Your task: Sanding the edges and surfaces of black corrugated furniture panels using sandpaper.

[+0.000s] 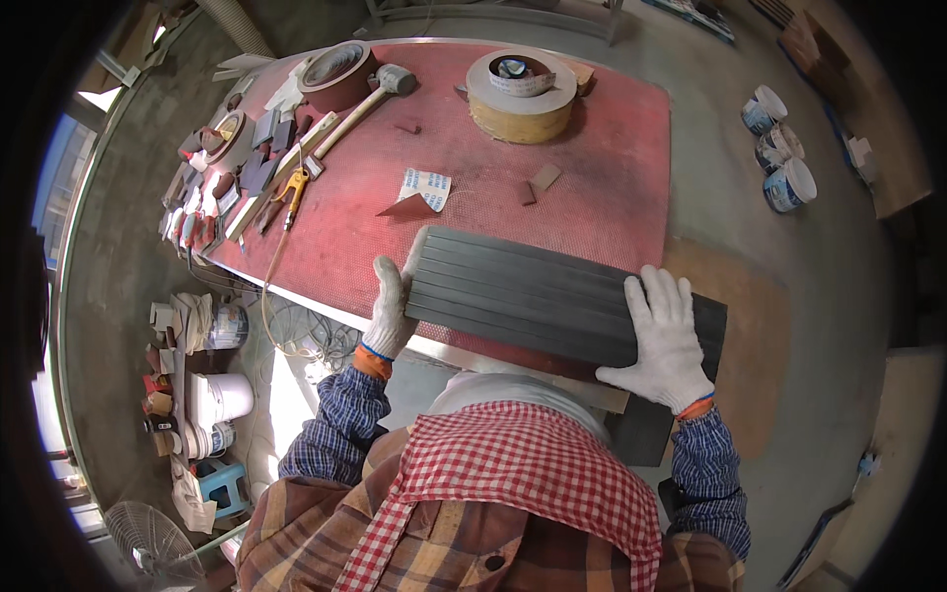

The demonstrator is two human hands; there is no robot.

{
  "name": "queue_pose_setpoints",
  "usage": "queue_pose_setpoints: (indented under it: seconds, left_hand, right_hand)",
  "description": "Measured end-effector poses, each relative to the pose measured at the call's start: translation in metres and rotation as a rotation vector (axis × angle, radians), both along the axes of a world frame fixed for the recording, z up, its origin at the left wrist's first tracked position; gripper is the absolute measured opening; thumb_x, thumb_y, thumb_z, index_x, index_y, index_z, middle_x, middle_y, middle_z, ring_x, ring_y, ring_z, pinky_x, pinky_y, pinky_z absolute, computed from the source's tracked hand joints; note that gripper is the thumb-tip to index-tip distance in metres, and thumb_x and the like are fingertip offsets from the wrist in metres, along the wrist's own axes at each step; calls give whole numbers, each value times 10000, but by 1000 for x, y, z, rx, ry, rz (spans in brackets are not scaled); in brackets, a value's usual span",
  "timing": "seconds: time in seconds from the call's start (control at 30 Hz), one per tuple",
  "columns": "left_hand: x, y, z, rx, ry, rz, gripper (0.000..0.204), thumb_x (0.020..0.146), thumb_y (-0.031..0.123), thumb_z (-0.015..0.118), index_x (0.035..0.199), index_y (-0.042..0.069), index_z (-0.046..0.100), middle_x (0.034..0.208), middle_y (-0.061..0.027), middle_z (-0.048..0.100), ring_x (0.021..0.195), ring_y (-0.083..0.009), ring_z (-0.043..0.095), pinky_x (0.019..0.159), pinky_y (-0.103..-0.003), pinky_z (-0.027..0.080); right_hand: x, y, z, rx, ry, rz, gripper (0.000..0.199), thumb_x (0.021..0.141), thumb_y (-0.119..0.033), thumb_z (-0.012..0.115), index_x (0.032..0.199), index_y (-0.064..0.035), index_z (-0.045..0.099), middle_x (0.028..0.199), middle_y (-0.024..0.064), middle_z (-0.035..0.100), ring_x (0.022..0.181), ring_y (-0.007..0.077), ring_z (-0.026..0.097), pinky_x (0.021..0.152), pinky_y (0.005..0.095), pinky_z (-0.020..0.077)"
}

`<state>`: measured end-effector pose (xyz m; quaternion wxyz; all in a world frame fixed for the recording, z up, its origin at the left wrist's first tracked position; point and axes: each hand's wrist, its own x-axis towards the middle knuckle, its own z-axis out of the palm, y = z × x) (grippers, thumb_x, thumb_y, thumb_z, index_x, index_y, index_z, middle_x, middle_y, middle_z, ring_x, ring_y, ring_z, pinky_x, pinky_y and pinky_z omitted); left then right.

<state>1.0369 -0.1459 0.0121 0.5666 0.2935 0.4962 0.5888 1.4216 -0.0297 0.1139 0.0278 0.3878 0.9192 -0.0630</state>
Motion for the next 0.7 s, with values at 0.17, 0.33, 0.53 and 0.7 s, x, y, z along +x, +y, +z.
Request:
queue_pose_setpoints:
  seconds: [0.17, 0.33, 0.53, 0.7]
  left_hand:
    - [-11, -3, -6, -37, 116, -64, 1209, 950, 1005, 267, 1810, 160, 184, 1808, -186, 323, 1616, -364, 393, 1307, -465, 348]
    - [-8, -5, -15, 10, 44, -8, 1102, 1032, 926, 200, 1802, 138, 230, 1781, -186, 370, 1589, -332, 409, 1310, -409, 308]
    - [-7, -3, -8, -14, -15, 17, 1176, 981, 976, 289, 1793, 125, 256, 1799, -187, 343, 1613, -360, 394, 1311, -461, 339]
    - [-4, -2, -9, -19, -20, 30, 1154, 1001, 954, 253, 1793, 115, 251, 1808, -191, 322, 1632, -353, 358, 1327, -439, 295]
  right_hand:
    - [0, -1, -1, -11, 6, -10, 1323, 608, -468, 1019, 1649, 45, 384, 1694, 299, 364, 1633, 488, 286, 1379, 628, 152]
    - [-1, -2, 0, 14, 14, 16, 1309, 622, -498, 1014, 1637, 45, 391, 1675, 281, 360, 1612, 482, 306, 1371, 643, 169]
    - [-1, -2, -1, 23, 29, 18, 1291, 626, -510, 1011, 1623, 47, 409, 1664, 283, 366, 1601, 483, 314, 1364, 646, 184]
    - [1, 0, -2, 29, 28, 22, 1306, 627, -514, 1008, 1637, 43, 394, 1672, 285, 365, 1610, 485, 302, 1365, 641, 184]
